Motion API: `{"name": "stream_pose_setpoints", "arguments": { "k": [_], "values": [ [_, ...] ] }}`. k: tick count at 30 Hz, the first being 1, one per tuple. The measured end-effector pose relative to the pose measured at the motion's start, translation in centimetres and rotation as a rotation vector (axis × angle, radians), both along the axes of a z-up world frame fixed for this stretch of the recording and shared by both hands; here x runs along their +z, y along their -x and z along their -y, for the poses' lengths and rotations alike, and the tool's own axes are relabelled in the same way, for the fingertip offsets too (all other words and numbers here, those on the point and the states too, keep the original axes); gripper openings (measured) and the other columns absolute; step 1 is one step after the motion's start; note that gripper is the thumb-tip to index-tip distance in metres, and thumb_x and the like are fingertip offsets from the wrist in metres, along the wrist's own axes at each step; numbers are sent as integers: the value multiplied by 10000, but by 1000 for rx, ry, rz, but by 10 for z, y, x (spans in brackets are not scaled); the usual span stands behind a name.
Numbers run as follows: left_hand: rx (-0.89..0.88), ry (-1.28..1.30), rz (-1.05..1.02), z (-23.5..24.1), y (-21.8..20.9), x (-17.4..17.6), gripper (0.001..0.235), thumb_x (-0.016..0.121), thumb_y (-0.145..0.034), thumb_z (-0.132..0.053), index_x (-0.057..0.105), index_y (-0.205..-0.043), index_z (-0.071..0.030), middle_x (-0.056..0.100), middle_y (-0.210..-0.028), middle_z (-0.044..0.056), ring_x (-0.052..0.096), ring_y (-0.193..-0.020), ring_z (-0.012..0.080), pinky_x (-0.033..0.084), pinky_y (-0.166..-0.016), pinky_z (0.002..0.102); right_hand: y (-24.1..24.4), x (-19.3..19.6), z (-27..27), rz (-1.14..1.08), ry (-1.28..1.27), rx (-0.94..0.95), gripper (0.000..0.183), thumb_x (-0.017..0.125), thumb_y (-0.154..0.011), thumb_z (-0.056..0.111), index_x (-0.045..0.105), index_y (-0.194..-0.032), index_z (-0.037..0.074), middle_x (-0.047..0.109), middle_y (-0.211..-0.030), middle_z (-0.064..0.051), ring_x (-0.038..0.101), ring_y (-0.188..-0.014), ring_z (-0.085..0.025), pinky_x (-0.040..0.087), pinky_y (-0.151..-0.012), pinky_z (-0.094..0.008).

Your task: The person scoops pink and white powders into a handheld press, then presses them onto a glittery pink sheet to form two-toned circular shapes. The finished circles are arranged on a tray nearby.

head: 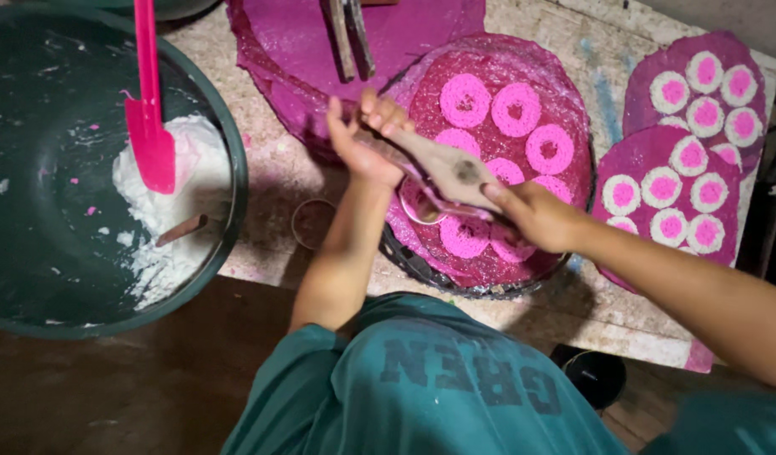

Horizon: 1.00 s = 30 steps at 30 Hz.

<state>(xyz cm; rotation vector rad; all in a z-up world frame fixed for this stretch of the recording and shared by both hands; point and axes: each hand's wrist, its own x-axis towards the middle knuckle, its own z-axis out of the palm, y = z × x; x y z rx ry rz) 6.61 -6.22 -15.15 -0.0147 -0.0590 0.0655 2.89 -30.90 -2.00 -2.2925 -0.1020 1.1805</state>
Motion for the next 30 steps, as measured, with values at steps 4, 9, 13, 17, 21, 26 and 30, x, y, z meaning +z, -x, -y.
{"name": "stream_pose_setpoints", "arguments": {
  "k": [4, 9, 13, 17, 21, 26, 30],
  "values": [
    [33, -1, 3, 19, -17, 8, 515, 361, -1031, -615, 516, -807, -179, 531, -663, -48, 526, -610, 126, 471, -653, 343, -11, -2, 16, 253, 62, 83, 638, 399, -1029, 539, 697, -948, -20, 621, -607, -126, 628, -582, -236, 504, -595, -424],
    [-142, -168, -41, 3, -33, 25, 560, 272, -950, -596, 557, -917, -114, 589, -797, 3, 575, -749, 162, 479, -769, 343, -11, -19, 27, 333, -171, -7, 617, 385, -1078, 510, 676, -987, -25, 590, -659, -65, 577, -624, -188, 476, -605, -375],
    [-424, -915, -290, 1, -11, 1, 825, 145, -983, -695, 582, -1145, -15, 636, -890, 102, 567, -649, 175, 399, -569, 330, -4, -25, 40, 279, -244, -55, 535, 416, -1048, 480, 662, -1115, 10, 561, -665, -35, 523, -611, -155, 443, -563, -351],
    [-821, -1150, -350, 11, 12, -31, 944, 32, -933, -765, 445, -1475, -111, 768, -985, 79, 460, -471, 104, 221, -389, 257, -4, -35, 46, 330, -319, -106, 518, 433, -1041, 473, 651, -1183, 25, 552, -667, -14, 506, -607, -121, 432, -547, -317],
    [-536, -1490, -227, 2, 37, -28, 771, 230, -1046, -617, 174, -1639, -128, 739, -1177, 53, 552, -541, 169, 460, -539, 305, -2, -55, 48, 455, -373, -207, 546, 439, -1045, 514, 646, -1081, 10, 540, -656, -21, 506, -571, -125, 410, -511, -311],
    [-22, -2309, 26, -15, 86, 11, 854, 597, -951, -291, 198, -1687, -124, 728, -1339, 60, 716, -896, 296, 547, -811, 406, 17, -76, 61, 599, -559, -315, 696, 308, -1044, 680, 590, -871, 67, 554, -658, -5, 534, -564, -121, 407, -502, -282],
    [225, -2328, 237, -5, 103, 31, 1128, 886, -707, -354, 255, -1591, -49, 610, -1373, 155, 550, -1242, 348, 368, -1050, 495, 49, -98, 64, 571, -878, -472, 785, 317, -994, 781, 584, -860, 56, 545, -673, -27, 521, -562, -140, 405, -504, -286]
  ]
}}
